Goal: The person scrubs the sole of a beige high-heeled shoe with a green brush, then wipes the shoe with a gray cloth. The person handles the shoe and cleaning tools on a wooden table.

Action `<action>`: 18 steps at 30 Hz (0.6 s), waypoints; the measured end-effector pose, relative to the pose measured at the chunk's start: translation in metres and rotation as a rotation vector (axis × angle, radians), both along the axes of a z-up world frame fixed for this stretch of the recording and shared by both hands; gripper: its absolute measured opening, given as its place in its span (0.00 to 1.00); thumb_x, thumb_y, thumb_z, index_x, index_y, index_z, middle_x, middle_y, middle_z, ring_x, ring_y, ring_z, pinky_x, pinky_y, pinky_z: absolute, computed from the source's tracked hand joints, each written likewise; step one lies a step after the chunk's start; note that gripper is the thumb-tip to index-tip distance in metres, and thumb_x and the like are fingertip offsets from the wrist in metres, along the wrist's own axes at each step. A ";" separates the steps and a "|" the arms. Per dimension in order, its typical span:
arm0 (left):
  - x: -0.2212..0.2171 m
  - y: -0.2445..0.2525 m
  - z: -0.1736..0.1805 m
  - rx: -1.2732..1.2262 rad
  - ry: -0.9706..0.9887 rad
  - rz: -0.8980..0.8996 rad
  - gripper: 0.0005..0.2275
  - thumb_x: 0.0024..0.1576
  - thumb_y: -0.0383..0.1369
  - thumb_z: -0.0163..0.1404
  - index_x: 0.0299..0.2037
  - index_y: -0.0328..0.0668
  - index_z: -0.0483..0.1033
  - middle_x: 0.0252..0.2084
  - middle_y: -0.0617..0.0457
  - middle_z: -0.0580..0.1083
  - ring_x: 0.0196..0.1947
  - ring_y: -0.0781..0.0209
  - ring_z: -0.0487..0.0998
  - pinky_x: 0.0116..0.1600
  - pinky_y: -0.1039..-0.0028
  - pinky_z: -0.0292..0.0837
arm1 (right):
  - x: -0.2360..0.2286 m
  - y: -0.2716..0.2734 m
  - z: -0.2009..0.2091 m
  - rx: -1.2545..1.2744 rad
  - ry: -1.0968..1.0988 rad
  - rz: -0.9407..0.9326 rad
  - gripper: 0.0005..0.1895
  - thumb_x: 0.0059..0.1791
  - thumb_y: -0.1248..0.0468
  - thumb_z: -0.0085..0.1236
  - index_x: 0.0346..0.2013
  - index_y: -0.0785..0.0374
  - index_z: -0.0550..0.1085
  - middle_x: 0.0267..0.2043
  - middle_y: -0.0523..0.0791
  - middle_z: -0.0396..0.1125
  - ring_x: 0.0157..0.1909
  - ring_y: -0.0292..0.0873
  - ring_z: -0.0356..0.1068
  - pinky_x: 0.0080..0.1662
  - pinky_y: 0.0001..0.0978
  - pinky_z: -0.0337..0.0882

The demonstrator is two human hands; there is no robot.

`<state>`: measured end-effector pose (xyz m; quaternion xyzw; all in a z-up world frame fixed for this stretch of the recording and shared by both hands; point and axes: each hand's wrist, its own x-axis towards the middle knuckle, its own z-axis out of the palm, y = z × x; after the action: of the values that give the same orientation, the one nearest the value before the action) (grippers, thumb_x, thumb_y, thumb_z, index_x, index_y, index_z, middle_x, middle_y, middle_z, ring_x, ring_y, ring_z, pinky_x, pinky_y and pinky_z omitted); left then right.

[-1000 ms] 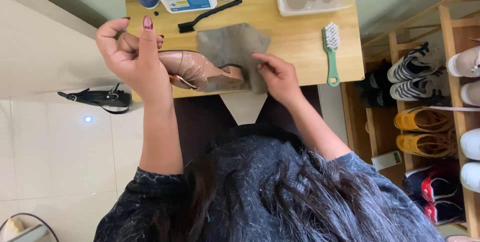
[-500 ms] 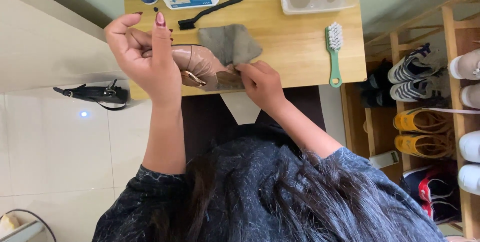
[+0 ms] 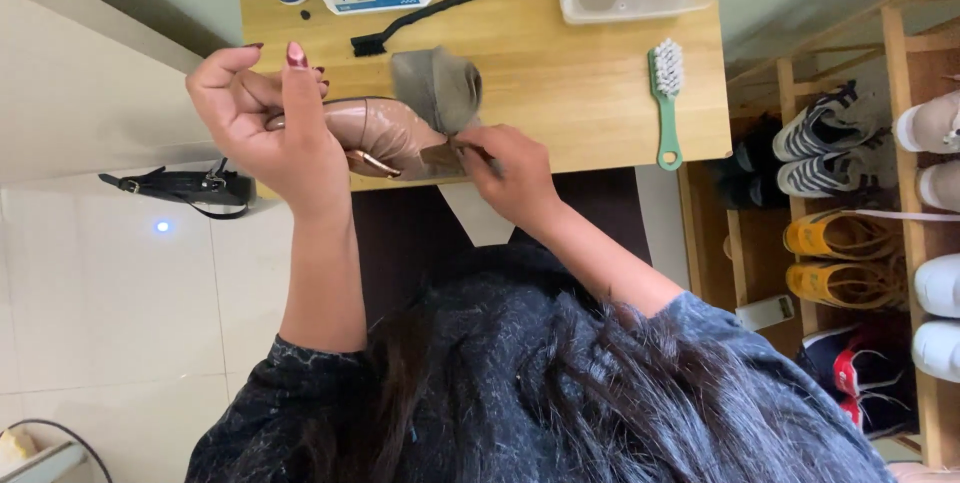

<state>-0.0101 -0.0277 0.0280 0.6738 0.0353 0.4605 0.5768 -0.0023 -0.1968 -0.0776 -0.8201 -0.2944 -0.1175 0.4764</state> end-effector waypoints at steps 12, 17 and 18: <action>0.002 0.047 -0.014 0.018 -0.294 -0.281 0.10 0.50 0.18 0.45 0.27 0.38 0.55 0.12 0.49 0.54 0.16 0.60 0.59 0.29 0.67 0.70 | 0.020 -0.048 -0.020 0.338 0.394 -0.195 0.11 0.43 0.75 0.43 0.35 0.62 0.71 0.33 0.43 0.67 0.34 0.34 0.66 0.36 0.20 0.65; 0.007 0.053 -0.035 0.028 -0.365 -0.621 0.07 0.42 0.17 0.47 0.22 0.34 0.61 0.14 0.51 0.58 0.18 0.58 0.63 0.35 0.63 0.68 | 0.026 -0.050 -0.008 0.524 0.726 -0.188 0.20 0.42 0.77 0.42 0.45 0.60 0.71 0.36 0.43 0.66 0.32 0.30 0.60 0.34 0.19 0.64; 0.002 0.052 -0.033 0.019 -0.323 -0.641 0.07 0.41 0.18 0.49 0.22 0.33 0.62 0.14 0.51 0.59 0.19 0.59 0.63 0.37 0.63 0.68 | 0.026 -0.048 -0.004 0.513 0.714 -0.163 0.21 0.43 0.77 0.41 0.47 0.61 0.70 0.38 0.44 0.66 0.33 0.30 0.59 0.35 0.20 0.63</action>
<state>-0.0081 0.0240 -0.0049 0.5745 -0.2738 0.3568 0.6839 0.0232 -0.2448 -0.0816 -0.6850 -0.0073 0.0665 0.7254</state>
